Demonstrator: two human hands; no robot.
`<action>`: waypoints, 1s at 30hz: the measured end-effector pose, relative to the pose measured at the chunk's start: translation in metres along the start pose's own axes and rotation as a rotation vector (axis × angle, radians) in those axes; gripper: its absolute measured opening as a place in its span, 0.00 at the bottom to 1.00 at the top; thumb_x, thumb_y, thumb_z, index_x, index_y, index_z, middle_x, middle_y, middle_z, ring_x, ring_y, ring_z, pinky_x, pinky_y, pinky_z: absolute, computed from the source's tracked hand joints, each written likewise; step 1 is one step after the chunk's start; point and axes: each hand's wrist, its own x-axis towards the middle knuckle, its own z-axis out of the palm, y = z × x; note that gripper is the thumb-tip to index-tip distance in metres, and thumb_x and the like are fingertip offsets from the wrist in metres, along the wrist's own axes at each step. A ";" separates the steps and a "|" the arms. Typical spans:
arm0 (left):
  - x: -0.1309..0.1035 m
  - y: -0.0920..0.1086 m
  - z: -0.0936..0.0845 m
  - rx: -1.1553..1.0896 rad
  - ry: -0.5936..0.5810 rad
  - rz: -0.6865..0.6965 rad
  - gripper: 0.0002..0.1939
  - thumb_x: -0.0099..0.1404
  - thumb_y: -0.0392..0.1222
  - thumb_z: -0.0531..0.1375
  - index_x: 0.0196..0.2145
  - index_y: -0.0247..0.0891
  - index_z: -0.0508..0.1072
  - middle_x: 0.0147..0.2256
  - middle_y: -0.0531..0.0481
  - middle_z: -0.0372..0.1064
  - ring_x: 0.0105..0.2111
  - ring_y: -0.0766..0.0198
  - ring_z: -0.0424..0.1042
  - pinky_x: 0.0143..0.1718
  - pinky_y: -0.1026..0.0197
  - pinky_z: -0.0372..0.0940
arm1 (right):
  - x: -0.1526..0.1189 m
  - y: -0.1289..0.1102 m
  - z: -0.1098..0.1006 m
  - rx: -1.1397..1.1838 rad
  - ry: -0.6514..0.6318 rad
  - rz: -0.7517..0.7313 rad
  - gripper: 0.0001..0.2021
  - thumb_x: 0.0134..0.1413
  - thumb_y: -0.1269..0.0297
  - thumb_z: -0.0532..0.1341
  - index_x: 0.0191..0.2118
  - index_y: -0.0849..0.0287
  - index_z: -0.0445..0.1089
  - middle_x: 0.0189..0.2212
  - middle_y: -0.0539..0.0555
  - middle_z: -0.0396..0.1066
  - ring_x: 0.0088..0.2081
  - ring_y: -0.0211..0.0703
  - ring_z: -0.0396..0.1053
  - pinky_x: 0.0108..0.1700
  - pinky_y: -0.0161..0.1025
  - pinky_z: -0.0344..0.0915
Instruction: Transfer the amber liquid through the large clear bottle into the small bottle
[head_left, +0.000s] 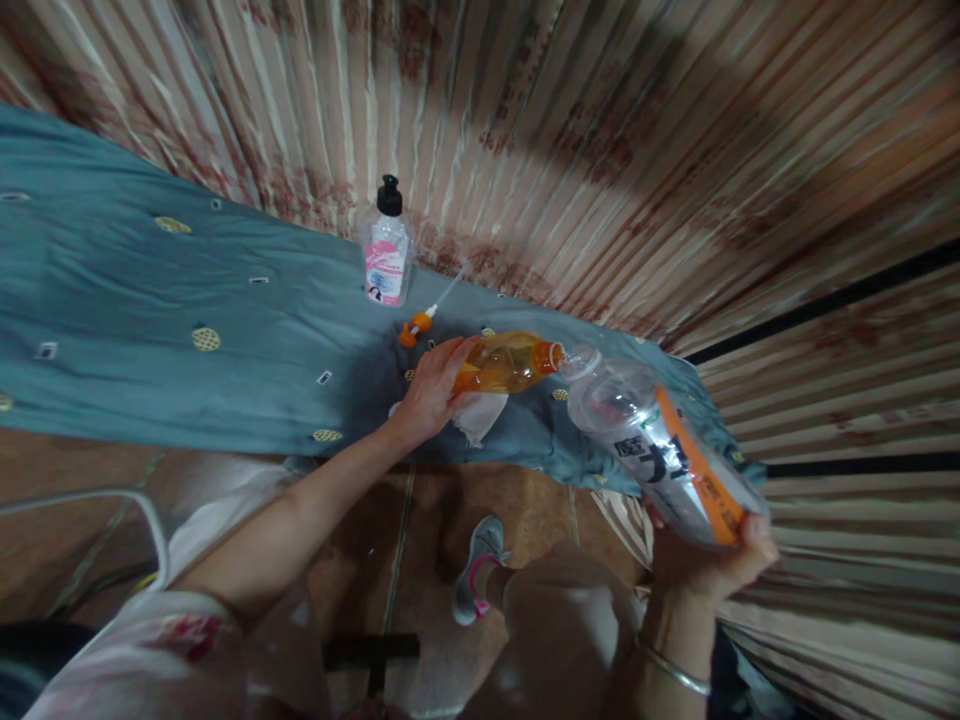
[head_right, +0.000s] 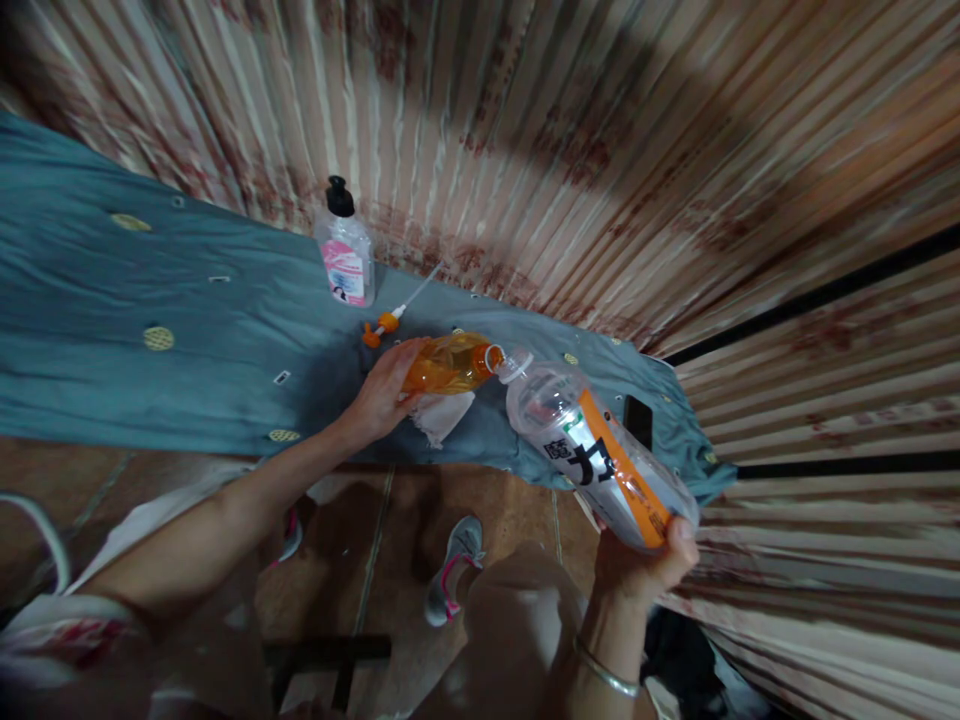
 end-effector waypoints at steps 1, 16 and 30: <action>0.000 0.000 0.000 0.002 -0.001 0.002 0.38 0.67 0.44 0.59 0.70 0.37 0.52 0.65 0.33 0.59 0.65 0.43 0.61 0.66 0.36 0.58 | 0.000 0.000 0.001 -0.002 0.003 0.003 0.21 0.44 0.45 0.60 0.36 0.58 0.73 0.28 0.53 0.66 0.25 0.42 0.64 0.16 0.32 0.51; 0.000 -0.001 0.001 0.003 0.008 0.011 0.37 0.68 0.48 0.58 0.70 0.36 0.52 0.65 0.31 0.60 0.65 0.43 0.61 0.66 0.36 0.58 | 0.000 0.002 -0.002 0.012 0.017 0.019 0.23 0.42 0.44 0.61 0.37 0.58 0.73 0.30 0.53 0.67 0.27 0.43 0.65 0.16 0.32 0.53; 0.000 -0.002 0.003 -0.019 0.030 -0.012 0.37 0.67 0.47 0.60 0.70 0.40 0.53 0.64 0.35 0.61 0.64 0.45 0.61 0.66 0.36 0.58 | 0.001 0.002 -0.008 0.028 0.005 0.035 0.23 0.43 0.42 0.62 0.38 0.57 0.73 0.32 0.53 0.68 0.23 0.38 0.61 0.15 0.30 0.47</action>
